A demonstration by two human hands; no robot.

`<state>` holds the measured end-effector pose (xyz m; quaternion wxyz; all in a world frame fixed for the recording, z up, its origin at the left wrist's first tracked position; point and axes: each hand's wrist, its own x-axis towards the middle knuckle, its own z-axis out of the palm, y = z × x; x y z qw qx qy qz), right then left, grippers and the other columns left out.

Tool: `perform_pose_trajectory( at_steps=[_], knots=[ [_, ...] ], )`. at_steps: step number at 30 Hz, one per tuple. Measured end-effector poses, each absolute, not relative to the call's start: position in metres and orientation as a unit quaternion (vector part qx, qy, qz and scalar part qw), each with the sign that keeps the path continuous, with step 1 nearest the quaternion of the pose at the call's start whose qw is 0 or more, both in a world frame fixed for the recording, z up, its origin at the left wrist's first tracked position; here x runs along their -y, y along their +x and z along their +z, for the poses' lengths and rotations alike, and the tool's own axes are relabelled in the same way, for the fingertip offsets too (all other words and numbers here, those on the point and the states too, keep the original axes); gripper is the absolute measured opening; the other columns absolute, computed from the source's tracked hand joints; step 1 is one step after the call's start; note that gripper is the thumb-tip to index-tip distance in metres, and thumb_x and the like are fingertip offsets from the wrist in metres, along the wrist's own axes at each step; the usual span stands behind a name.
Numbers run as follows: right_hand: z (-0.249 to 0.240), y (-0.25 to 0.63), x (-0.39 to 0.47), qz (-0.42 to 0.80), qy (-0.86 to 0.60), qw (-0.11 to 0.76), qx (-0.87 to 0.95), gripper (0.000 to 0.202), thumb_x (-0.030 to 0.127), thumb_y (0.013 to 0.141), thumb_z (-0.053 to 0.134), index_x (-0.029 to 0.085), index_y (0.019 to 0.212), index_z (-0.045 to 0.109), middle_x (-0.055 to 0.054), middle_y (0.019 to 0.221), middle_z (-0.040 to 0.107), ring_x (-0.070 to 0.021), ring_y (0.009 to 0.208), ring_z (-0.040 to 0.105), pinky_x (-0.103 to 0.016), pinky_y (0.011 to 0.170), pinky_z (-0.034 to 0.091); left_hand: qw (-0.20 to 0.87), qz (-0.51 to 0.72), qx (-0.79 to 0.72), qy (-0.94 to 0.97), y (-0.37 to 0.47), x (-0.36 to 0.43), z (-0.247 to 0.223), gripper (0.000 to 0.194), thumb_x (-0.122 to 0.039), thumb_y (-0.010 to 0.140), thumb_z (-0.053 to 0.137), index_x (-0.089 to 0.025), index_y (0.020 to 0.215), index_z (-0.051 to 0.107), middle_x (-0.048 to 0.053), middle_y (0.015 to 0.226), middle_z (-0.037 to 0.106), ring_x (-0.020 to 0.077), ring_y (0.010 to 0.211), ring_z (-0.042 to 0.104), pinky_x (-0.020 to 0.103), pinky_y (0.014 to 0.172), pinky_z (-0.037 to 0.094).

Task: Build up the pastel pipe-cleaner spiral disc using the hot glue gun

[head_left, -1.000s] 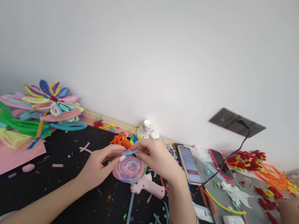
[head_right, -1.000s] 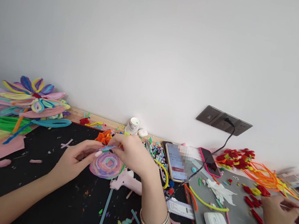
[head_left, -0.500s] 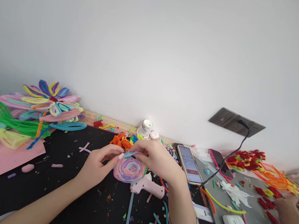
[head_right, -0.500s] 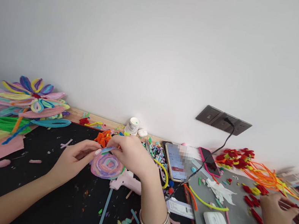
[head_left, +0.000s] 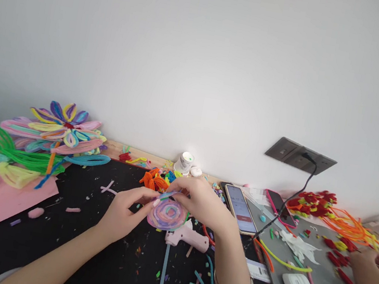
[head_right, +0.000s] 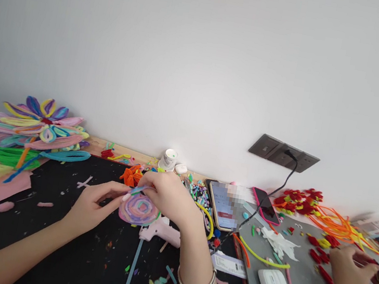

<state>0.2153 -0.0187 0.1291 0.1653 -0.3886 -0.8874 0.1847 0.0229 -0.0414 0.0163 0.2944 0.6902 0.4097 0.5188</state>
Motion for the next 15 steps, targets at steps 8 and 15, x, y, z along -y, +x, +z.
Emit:
perform_pose_trajectory(
  at_steps=[8,15],
  knots=[
    [0.13,0.217,0.018,0.176,-0.387,0.172,0.888,0.021,0.0,0.083,0.056,0.016,0.088,0.07,-0.002,0.081,0.071,-0.0133,0.073,0.06,-0.023,0.069,0.041,0.311,0.511,-0.407,0.69,0.025,0.04,0.016,0.013,-0.025,0.084,0.06,-0.019,0.089,0.07,0.005,0.086,0.076,0.0179,0.075,0.072,0.029,0.071,0.059],
    [0.127,0.204,0.021,0.209,-0.384,0.155,0.886,0.02,0.002,0.083,0.058,0.017,0.093,0.067,-0.002,0.081,0.07,-0.0136,0.073,0.061,-0.024,0.068,0.042,0.36,0.508,-0.44,0.647,0.026,0.041,0.014,0.016,-0.026,0.08,0.064,-0.021,0.094,0.057,0.002,0.082,0.072,0.0182,0.077,0.071,0.028,0.068,0.057]
  ],
)
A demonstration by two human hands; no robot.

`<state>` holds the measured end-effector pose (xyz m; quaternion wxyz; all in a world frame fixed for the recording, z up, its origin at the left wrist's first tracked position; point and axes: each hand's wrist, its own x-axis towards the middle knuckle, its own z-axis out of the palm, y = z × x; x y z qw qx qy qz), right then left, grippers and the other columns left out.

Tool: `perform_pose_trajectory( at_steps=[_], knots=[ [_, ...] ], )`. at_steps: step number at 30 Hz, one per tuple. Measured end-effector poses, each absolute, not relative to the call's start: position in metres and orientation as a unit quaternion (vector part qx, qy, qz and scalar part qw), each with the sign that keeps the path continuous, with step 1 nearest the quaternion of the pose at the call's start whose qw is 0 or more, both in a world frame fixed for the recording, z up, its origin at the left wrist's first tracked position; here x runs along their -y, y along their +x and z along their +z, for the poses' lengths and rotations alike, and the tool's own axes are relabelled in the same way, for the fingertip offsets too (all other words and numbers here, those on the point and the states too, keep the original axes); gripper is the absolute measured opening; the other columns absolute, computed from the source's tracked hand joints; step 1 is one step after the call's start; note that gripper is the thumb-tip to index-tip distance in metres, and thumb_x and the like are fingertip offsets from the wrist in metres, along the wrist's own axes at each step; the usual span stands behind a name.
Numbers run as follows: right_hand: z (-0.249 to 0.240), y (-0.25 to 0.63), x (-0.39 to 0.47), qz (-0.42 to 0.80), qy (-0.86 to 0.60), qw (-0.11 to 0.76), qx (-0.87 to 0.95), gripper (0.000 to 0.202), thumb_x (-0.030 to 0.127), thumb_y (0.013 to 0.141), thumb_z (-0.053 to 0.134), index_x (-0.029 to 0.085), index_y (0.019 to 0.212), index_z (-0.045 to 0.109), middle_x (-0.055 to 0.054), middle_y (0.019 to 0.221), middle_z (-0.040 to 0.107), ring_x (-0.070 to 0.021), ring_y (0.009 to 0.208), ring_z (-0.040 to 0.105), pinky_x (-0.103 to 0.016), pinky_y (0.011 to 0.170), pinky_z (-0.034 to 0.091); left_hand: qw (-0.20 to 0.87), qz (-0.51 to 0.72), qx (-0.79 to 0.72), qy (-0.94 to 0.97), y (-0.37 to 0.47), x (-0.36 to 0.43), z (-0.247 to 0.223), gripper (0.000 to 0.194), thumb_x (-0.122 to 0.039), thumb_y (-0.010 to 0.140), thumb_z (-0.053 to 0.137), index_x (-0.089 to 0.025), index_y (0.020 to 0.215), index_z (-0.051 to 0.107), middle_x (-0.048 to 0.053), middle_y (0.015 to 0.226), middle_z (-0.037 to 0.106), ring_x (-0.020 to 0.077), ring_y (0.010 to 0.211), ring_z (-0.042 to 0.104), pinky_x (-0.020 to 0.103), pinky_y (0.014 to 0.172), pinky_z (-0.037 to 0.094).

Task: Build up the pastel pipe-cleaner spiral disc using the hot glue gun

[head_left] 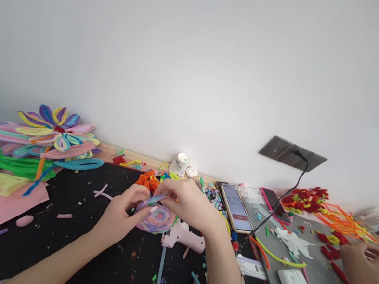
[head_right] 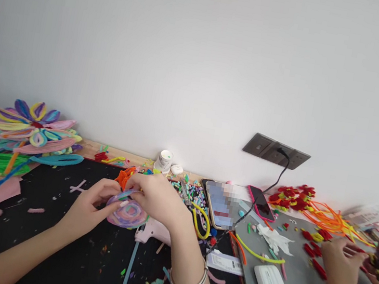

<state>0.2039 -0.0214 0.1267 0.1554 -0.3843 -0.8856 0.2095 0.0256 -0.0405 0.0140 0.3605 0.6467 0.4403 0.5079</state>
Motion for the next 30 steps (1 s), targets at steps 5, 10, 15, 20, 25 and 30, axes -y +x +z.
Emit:
perform_pose_trajectory(
  at_steps=[5,10,15,20,25,30],
  knots=[
    [0.129,0.224,0.014,0.267,-0.438,0.201,0.834,0.032,0.02,0.083,0.066,0.02,0.115,0.061,-0.003,0.089,0.07,-0.0139,0.072,0.063,-0.024,0.064,0.046,0.375,0.522,-0.446,0.623,0.025,0.037,0.009,0.024,-0.03,0.082,0.063,-0.022,0.102,0.053,0.001,0.085,0.073,0.0193,0.079,0.071,0.028,0.067,0.056],
    [0.118,0.285,-0.016,0.135,-0.647,0.244,0.709,0.017,0.019,0.084,0.053,0.017,0.082,0.071,-0.004,0.082,0.072,-0.016,0.073,0.064,-0.026,0.068,0.045,0.371,0.521,-0.45,0.623,0.024,0.037,0.008,0.023,-0.033,0.08,0.064,-0.021,0.099,0.058,0.004,0.088,0.074,0.0209,0.083,0.071,0.029,0.069,0.056],
    [0.078,0.328,-0.041,0.121,-0.716,0.222,0.651,0.014,0.008,0.072,0.057,0.013,0.071,0.071,-0.008,0.075,0.072,-0.0181,0.071,0.064,-0.026,0.064,0.044,0.359,0.515,-0.46,0.628,0.024,0.037,0.006,0.025,-0.036,0.079,0.066,-0.021,0.098,0.061,0.006,0.09,0.075,0.0229,0.083,0.072,0.03,0.067,0.056],
    [0.053,0.338,-0.049,0.121,-0.736,0.201,0.634,0.024,0.002,0.071,0.054,0.01,0.083,0.073,-0.008,0.075,0.072,-0.0174,0.07,0.064,-0.025,0.064,0.044,0.359,0.513,-0.466,0.625,0.023,0.037,0.006,0.025,-0.036,0.079,0.066,-0.021,0.099,0.061,0.006,0.09,0.076,0.0229,0.084,0.072,0.03,0.068,0.057],
    [0.043,0.328,-0.056,0.097,-0.723,0.189,0.657,0.033,0.001,0.076,0.05,0.012,0.096,0.074,-0.009,0.089,0.073,-0.0173,0.082,0.065,-0.025,0.076,0.045,0.358,0.515,-0.466,0.624,0.023,0.038,0.008,0.026,-0.038,0.08,0.066,-0.021,0.098,0.061,0.005,0.089,0.076,0.0229,0.084,0.073,0.03,0.068,0.058],
    [0.027,0.307,-0.067,0.069,-0.737,0.17,0.651,0.027,0.009,0.084,0.051,0.014,0.096,0.075,-0.013,0.095,0.074,-0.0209,0.092,0.066,-0.027,0.082,0.044,0.347,0.514,-0.46,0.635,0.022,0.038,0.005,0.023,-0.036,0.082,0.064,-0.022,0.099,0.062,0.006,0.094,0.076,0.0227,0.088,0.072,0.03,0.072,0.058]
  ],
)
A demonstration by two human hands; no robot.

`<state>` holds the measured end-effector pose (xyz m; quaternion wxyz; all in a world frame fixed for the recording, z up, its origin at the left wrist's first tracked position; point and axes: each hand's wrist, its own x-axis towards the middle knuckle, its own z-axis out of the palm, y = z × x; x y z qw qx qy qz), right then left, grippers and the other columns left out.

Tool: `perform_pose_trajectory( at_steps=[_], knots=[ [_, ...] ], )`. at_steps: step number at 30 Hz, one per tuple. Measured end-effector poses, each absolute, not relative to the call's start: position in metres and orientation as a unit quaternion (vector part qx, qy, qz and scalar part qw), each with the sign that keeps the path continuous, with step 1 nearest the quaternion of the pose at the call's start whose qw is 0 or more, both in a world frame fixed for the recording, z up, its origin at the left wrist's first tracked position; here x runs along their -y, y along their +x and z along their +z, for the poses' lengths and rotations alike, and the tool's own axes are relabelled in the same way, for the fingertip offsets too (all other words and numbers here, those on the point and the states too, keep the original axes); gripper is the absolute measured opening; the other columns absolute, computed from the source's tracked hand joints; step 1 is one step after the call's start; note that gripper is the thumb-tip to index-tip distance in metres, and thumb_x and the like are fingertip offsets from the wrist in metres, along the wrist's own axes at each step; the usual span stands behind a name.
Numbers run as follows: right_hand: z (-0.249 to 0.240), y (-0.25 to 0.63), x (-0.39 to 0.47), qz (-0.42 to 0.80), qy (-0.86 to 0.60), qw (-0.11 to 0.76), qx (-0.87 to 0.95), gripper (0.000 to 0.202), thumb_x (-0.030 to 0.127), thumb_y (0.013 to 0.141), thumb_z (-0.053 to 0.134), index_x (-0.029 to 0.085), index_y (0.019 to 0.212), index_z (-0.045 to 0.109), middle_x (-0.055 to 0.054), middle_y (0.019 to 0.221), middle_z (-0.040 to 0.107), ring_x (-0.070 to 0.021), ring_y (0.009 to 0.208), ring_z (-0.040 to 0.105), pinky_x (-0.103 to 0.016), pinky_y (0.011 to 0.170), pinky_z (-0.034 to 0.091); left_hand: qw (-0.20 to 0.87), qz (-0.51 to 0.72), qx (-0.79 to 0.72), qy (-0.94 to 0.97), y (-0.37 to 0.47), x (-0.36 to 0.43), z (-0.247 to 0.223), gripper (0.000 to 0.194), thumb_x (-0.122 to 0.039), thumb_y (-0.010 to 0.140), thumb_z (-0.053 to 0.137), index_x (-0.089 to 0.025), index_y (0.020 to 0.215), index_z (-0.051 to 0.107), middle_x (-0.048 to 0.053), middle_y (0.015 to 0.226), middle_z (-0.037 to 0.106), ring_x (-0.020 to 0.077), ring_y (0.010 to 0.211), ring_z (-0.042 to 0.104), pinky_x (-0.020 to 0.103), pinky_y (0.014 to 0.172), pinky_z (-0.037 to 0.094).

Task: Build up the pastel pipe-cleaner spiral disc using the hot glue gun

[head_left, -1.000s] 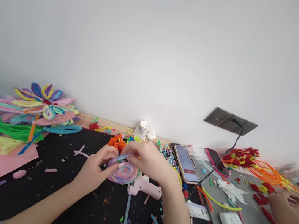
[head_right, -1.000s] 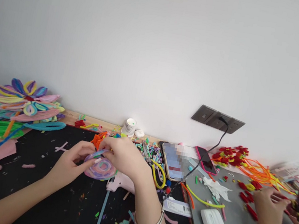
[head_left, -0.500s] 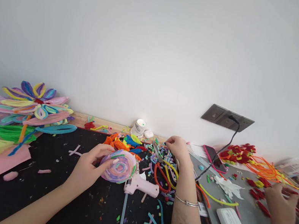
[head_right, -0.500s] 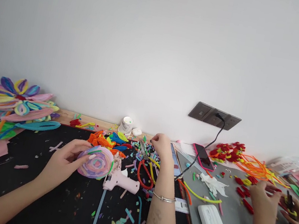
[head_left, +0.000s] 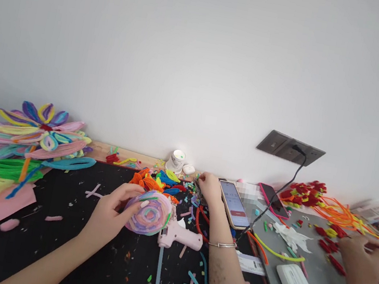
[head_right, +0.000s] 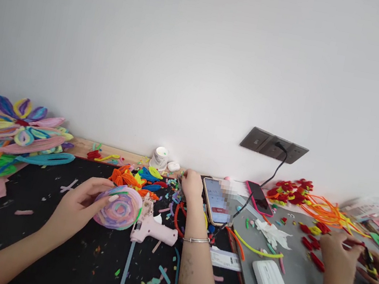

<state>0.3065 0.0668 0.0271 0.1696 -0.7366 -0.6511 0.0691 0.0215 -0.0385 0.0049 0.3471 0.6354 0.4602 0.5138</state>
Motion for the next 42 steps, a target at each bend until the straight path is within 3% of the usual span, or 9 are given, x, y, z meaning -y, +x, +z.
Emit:
perform_pose_trajectory(
  at_steps=[11,22,32,38,42],
  knots=[
    [0.017,0.314,-0.077,0.059,-0.737,0.178,0.649,0.036,0.005,0.086,0.048,0.011,0.113,0.07,-0.013,0.107,0.072,-0.0204,0.1,0.065,-0.025,0.087,0.044,0.338,0.517,-0.455,0.641,0.021,0.037,0.005,0.02,-0.033,0.083,0.062,-0.022,0.1,0.062,0.005,0.094,0.075,0.022,0.087,0.072,0.03,0.073,0.058],
    [0.008,0.32,-0.079,0.077,-0.736,0.224,0.634,0.031,0.003,0.08,0.051,0.011,0.095,0.077,-0.012,0.099,0.076,-0.0218,0.098,0.067,-0.027,0.091,0.044,0.347,0.516,-0.458,0.635,0.022,0.037,0.005,0.021,-0.034,0.082,0.063,-0.021,0.099,0.062,0.005,0.093,0.076,0.0218,0.086,0.072,0.03,0.073,0.058],
    [0.028,0.329,-0.072,0.146,-0.718,0.278,0.621,0.023,0.008,0.07,0.054,0.01,0.08,0.075,-0.009,0.079,0.075,-0.0182,0.074,0.069,-0.023,0.065,0.048,0.34,0.521,-0.453,0.639,0.021,0.037,0.005,0.021,-0.033,0.083,0.063,-0.021,0.1,0.061,0.004,0.092,0.076,0.0207,0.085,0.072,0.029,0.073,0.057],
    [0.043,0.33,-0.065,0.218,-0.688,0.244,0.648,0.038,0.002,0.063,0.052,0.009,0.092,0.077,-0.004,0.07,0.074,-0.0148,0.064,0.064,-0.02,0.059,0.045,0.338,0.523,-0.449,0.641,0.022,0.037,0.006,0.02,-0.033,0.083,0.062,-0.021,0.1,0.061,0.005,0.092,0.076,0.0209,0.086,0.072,0.029,0.071,0.058],
    [0.048,0.328,-0.062,0.248,-0.681,0.205,0.658,0.032,0.001,0.06,0.051,0.011,0.072,0.078,-0.003,0.061,0.071,-0.0144,0.058,0.061,-0.021,0.058,0.045,0.329,0.524,-0.447,0.646,0.022,0.036,0.006,0.019,-0.031,0.083,0.062,-0.021,0.1,0.062,0.005,0.093,0.076,0.0205,0.086,0.072,0.028,0.072,0.058]
  ],
)
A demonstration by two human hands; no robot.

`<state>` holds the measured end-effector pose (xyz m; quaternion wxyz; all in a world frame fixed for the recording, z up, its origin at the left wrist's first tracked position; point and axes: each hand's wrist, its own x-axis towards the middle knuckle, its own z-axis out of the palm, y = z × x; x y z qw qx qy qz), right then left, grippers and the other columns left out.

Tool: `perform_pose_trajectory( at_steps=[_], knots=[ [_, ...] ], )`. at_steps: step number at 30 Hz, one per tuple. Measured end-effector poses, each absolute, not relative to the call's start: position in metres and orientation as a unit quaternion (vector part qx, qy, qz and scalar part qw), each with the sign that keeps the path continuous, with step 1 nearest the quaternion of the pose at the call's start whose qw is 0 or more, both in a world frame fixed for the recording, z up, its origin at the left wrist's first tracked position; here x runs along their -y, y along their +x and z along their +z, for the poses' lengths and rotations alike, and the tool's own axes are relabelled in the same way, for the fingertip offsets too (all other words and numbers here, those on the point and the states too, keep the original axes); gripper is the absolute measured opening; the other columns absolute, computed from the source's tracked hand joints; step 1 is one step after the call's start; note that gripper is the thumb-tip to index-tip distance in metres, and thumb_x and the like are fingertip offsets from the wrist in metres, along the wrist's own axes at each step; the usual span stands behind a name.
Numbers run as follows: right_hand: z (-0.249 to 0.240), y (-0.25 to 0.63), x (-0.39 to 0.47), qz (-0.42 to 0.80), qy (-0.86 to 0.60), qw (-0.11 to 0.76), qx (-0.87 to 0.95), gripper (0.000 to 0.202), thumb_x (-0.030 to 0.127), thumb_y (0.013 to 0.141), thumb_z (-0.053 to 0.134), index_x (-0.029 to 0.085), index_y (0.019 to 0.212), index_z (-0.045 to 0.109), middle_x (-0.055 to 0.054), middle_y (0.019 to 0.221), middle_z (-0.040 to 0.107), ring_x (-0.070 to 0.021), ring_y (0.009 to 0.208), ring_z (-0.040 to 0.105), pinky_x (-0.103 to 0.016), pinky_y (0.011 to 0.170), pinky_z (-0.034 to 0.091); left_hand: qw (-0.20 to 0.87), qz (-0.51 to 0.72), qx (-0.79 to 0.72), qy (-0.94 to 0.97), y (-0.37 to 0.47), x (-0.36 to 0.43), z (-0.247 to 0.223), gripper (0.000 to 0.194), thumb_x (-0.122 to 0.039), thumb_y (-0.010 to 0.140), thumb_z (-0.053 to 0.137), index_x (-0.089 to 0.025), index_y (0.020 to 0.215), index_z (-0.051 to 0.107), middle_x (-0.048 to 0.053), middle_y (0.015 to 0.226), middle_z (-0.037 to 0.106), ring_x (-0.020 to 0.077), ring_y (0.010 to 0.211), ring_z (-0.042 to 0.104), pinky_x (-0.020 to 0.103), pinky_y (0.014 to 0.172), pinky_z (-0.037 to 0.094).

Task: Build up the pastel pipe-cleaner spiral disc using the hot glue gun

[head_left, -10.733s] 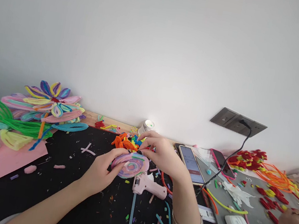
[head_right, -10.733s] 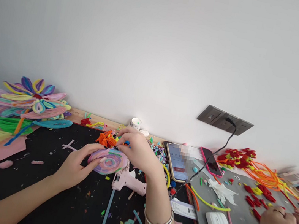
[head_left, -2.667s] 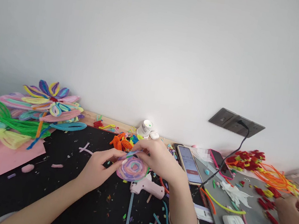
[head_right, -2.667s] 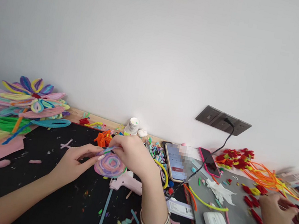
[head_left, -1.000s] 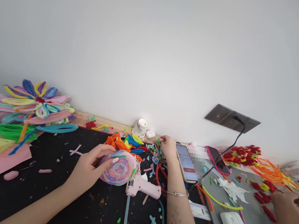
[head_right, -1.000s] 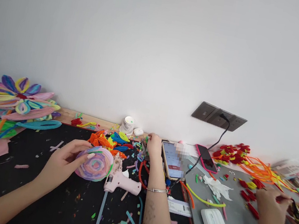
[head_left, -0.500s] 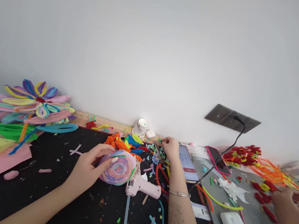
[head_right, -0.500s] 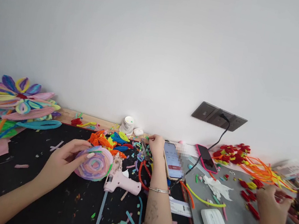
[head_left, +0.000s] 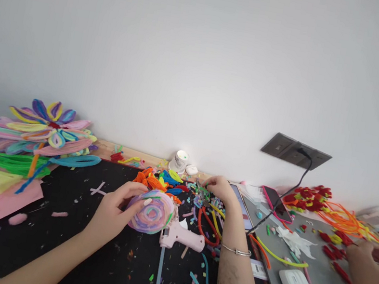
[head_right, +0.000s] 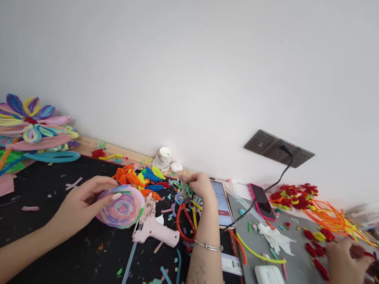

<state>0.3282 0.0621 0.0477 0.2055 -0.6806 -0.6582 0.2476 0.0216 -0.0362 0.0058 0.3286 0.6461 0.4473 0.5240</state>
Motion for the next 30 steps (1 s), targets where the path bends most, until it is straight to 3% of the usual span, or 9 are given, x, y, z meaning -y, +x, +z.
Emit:
perform_pose_trajectory(
  at_steps=[6,11,16,22,26,30],
  knots=[
    [0.063,0.325,-0.056,0.239,-0.671,0.208,0.671,0.034,0.006,0.065,0.05,0.012,0.078,0.08,-0.006,0.085,0.077,-0.0188,0.075,0.066,-0.024,0.069,0.048,0.294,0.528,-0.447,0.66,0.02,0.036,0.004,0.018,-0.029,0.083,0.062,-0.021,0.099,0.063,0.004,0.093,0.075,0.0195,0.085,0.072,0.028,0.073,0.059],
    [0.087,0.321,-0.047,0.227,-0.665,0.228,0.674,0.041,0.01,0.071,0.045,0.009,0.094,0.079,-0.009,0.092,0.077,-0.0217,0.084,0.068,-0.027,0.072,0.048,0.225,0.533,-0.448,0.682,0.02,0.039,0.005,0.013,-0.027,0.084,0.061,-0.021,0.094,0.065,0.004,0.091,0.074,0.0179,0.079,0.072,0.026,0.07,0.059],
    [0.112,0.307,-0.033,0.225,-0.633,0.274,0.688,0.039,0.013,0.072,0.047,0.012,0.094,0.08,-0.006,0.082,0.076,-0.0189,0.073,0.065,-0.026,0.065,0.047,0.14,0.536,-0.426,0.715,0.021,0.042,0.009,0.009,-0.022,0.085,0.059,-0.02,0.092,0.065,0.003,0.086,0.074,0.0165,0.073,0.072,0.024,0.069,0.058],
    [0.131,0.287,-0.018,0.225,-0.545,0.306,0.747,0.036,0.014,0.072,0.047,0.011,0.094,0.076,-0.001,0.065,0.064,-0.0119,0.056,0.049,-0.024,0.055,0.038,0.101,0.551,-0.417,0.716,0.021,0.044,0.006,0.013,-0.022,0.085,0.06,-0.018,0.097,0.063,0.005,0.09,0.075,0.0173,0.075,0.073,0.024,0.069,0.059],
    [0.134,0.281,-0.015,0.245,-0.544,0.306,0.742,0.031,0.014,0.073,0.047,0.011,0.086,0.075,-0.003,0.067,0.066,-0.0127,0.058,0.053,-0.023,0.054,0.038,0.104,0.549,-0.41,0.721,0.021,0.044,0.01,0.013,-0.02,0.085,0.058,-0.019,0.097,0.064,0.004,0.091,0.075,0.0178,0.079,0.073,0.026,0.074,0.059],
    [0.135,0.277,-0.015,0.252,-0.576,0.266,0.73,0.037,0.011,0.072,0.048,0.013,0.092,0.079,-0.004,0.071,0.073,-0.015,0.062,0.06,-0.023,0.057,0.042,0.135,0.534,-0.405,0.729,0.021,0.045,0.016,0.015,-0.019,0.086,0.056,-0.021,0.095,0.067,0.004,0.092,0.076,0.0185,0.082,0.073,0.027,0.077,0.059]
  ],
)
